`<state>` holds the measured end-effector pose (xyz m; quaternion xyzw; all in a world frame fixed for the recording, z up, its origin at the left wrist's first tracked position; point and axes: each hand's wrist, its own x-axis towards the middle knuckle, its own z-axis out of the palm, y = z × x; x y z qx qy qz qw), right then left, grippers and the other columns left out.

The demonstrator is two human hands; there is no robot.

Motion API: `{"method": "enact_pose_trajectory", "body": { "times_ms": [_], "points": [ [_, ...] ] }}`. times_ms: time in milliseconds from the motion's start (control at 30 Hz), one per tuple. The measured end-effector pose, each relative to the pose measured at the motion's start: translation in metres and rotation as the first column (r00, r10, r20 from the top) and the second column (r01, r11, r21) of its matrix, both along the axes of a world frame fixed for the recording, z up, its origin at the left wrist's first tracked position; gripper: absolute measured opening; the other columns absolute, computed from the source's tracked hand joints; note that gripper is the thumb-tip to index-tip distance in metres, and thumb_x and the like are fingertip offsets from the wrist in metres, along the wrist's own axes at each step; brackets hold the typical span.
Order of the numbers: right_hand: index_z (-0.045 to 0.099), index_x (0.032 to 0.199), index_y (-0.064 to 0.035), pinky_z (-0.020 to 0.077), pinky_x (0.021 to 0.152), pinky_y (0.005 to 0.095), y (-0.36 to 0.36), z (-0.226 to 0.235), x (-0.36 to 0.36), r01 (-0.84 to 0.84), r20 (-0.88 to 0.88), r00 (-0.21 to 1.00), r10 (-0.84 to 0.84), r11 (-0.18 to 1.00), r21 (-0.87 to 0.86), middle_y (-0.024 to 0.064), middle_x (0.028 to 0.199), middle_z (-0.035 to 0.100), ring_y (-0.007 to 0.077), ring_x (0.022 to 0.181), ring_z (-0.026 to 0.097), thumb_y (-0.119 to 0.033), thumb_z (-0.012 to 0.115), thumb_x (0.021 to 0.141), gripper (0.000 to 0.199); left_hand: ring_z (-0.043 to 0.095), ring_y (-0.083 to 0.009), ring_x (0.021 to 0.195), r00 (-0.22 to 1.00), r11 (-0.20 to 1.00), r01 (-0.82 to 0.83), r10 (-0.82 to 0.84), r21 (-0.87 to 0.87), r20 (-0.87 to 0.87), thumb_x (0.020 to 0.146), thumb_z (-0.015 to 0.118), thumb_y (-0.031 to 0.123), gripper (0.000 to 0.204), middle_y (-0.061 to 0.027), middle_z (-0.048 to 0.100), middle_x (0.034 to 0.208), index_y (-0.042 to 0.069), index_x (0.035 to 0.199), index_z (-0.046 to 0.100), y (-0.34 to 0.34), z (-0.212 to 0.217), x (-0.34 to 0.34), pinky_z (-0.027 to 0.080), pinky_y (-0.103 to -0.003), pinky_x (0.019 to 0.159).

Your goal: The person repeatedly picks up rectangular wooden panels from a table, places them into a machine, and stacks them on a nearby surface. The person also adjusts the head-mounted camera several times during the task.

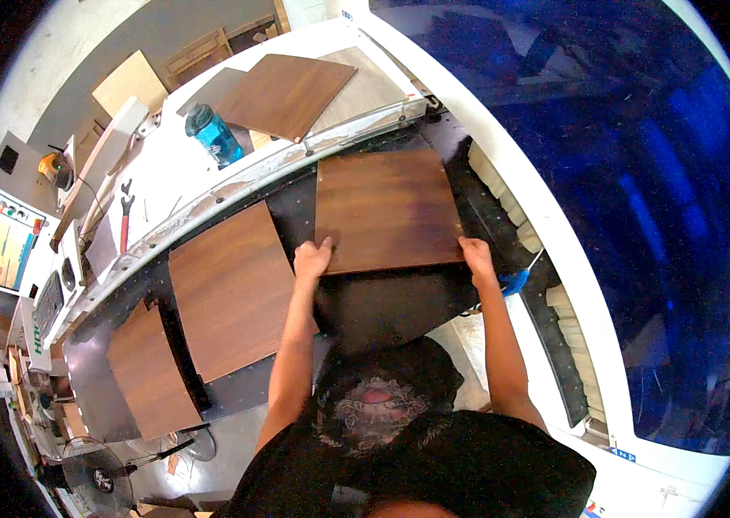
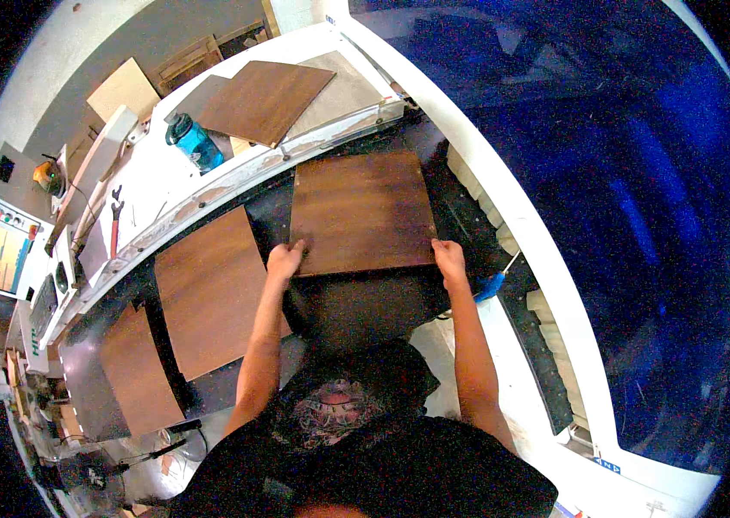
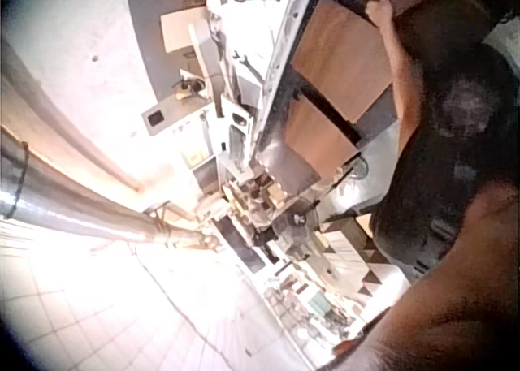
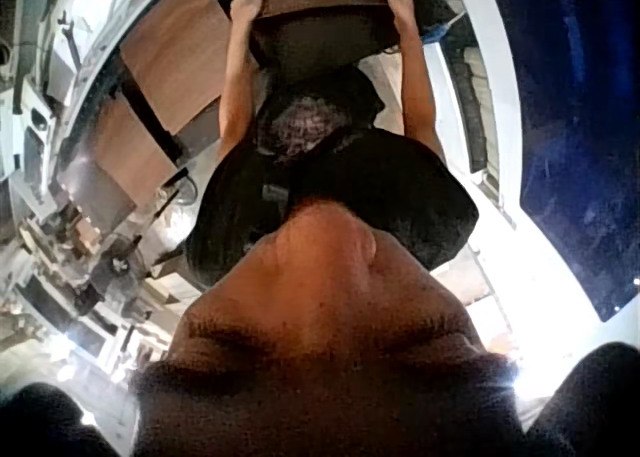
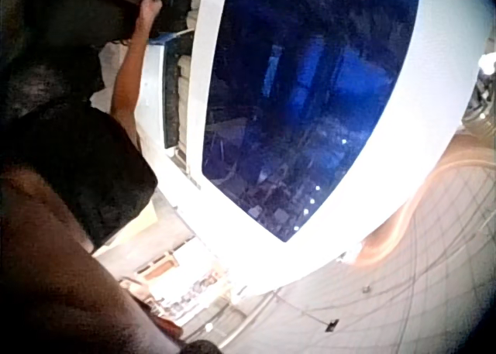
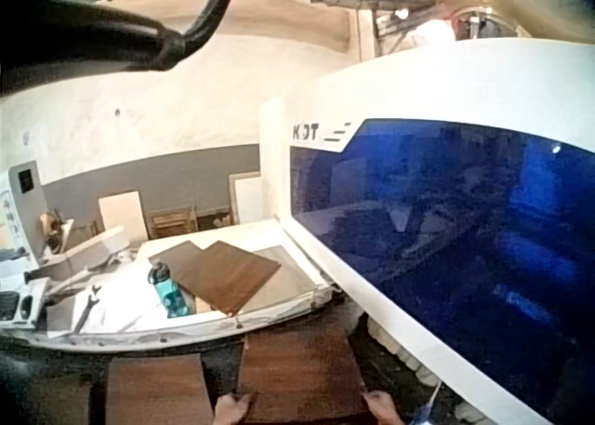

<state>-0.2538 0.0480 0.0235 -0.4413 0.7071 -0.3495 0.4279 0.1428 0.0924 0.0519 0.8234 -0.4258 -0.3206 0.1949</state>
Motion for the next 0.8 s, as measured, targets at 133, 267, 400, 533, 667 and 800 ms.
{"method": "enact_pose_trajectory", "body": {
  "times_ms": [133, 267, 400, 533, 667, 800],
  "points": [
    [0.068, 0.089, -0.0091, 0.0378, 0.057, 0.024, 0.045, 0.067, -0.041, -0.167, 0.353, 0.92, 0.169, 0.985, -0.036, -0.0064, 0.074, 0.055, 0.0049, 0.065, 0.049, -0.038, 0.071, 0.099, 0.031, 0.068, -0.0188, 0.099, 0.498, 0.954, -0.287, 0.069, -0.09, -0.864, 0.101, 0.066, 0.028, 0.049, -0.0088, 0.071, 0.116, -0.001, 0.14, 0.056, 0.061, 0.045, 0.021, 0.056, -0.034, 0.079],
    [0.067, 0.091, -0.0097, 0.0398, 0.06, 0.025, 0.103, 0.107, -0.023, -0.183, 0.456, 0.873, 0.173, 0.983, -0.023, -0.0051, 0.074, 0.056, 0.0066, 0.067, 0.051, -0.034, 0.072, 0.098, 0.026, 0.064, -0.0323, 0.125, 0.083, 0.897, -0.318, -0.297, -0.307, -0.951, 0.107, 0.058, 0.036, 0.049, -0.0159, 0.066, 0.133, 0.003, 0.142, 0.051, 0.116, 0.073, -0.031, 0.058, -0.048, 0.097],
    [0.071, 0.104, -0.004, 0.0453, 0.069, 0.0256, 0.15, 0.09, -0.003, -0.15, 0.448, 0.878, 0.169, 0.986, -0.077, -0.0012, 0.085, 0.066, 0.0092, 0.078, 0.059, -0.024, 0.069, 0.101, 0.02, 0.071, -0.0302, 0.109, 0.171, 0.9, -0.39, -0.137, -0.195, -0.976, 0.099, 0.071, 0.03, 0.045, -0.0144, 0.069, 0.124, -0.001, 0.128, 0.056, 0.096, 0.065, -0.098, 0.061, -0.049, 0.09],
    [0.059, 0.138, -0.0032, 0.0512, 0.09, 0.0355, 0.173, 0.03, -0.01, 0.351, 0.059, 0.934, -0.352, 0.877, -0.327, 0.0084, 0.126, 0.063, 0.0195, 0.109, 0.061, -0.009, 0.073, 0.094, 0.047, 0.074, -0.0269, 0.083, 0.21, 0.822, -0.538, -0.087, -0.19, -0.974, 0.091, 0.074, 0.019, 0.033, -0.0128, 0.071, 0.103, -0.002, 0.113, 0.06, 0.087, 0.066, -0.105, 0.065, -0.041, 0.07],
    [0.035, 0.156, -0.0012, 0.0443, 0.107, 0.0434, 0.17, -0.014, -0.06, 0.579, -0.031, 0.792, -0.61, 0.766, -0.278, 0.0172, 0.152, 0.044, 0.0293, 0.13, 0.051, -0.014, 0.076, 0.091, 0.078, 0.072, -0.0261, 0.087, 0.194, 0.775, -0.612, -0.047, -0.158, -0.98, 0.089, 0.074, 0.014, 0.029, -0.0115, 0.07, 0.103, 0.001, 0.111, 0.062, 0.141, 0.075, -0.062, 0.064, -0.042, 0.072],
    [0.037, 0.154, -0.0019, 0.0447, 0.104, 0.045, 0.16, -0.018, -0.058, 0.593, -0.056, 0.765, -0.642, 0.735, -0.328, 0.0153, 0.144, 0.047, 0.0304, 0.126, 0.051, -0.012, 0.074, 0.092, 0.073, 0.066, -0.0274, 0.112, 0.224, 0.615, -0.778, 0.082, -0.128, -0.971, 0.086, 0.075, 0.015, 0.046, -0.0111, 0.066, 0.125, 0.003, 0.127, 0.061, 0.233, 0.095, 0.019, 0.059, -0.048, 0.088]
  ]
}}
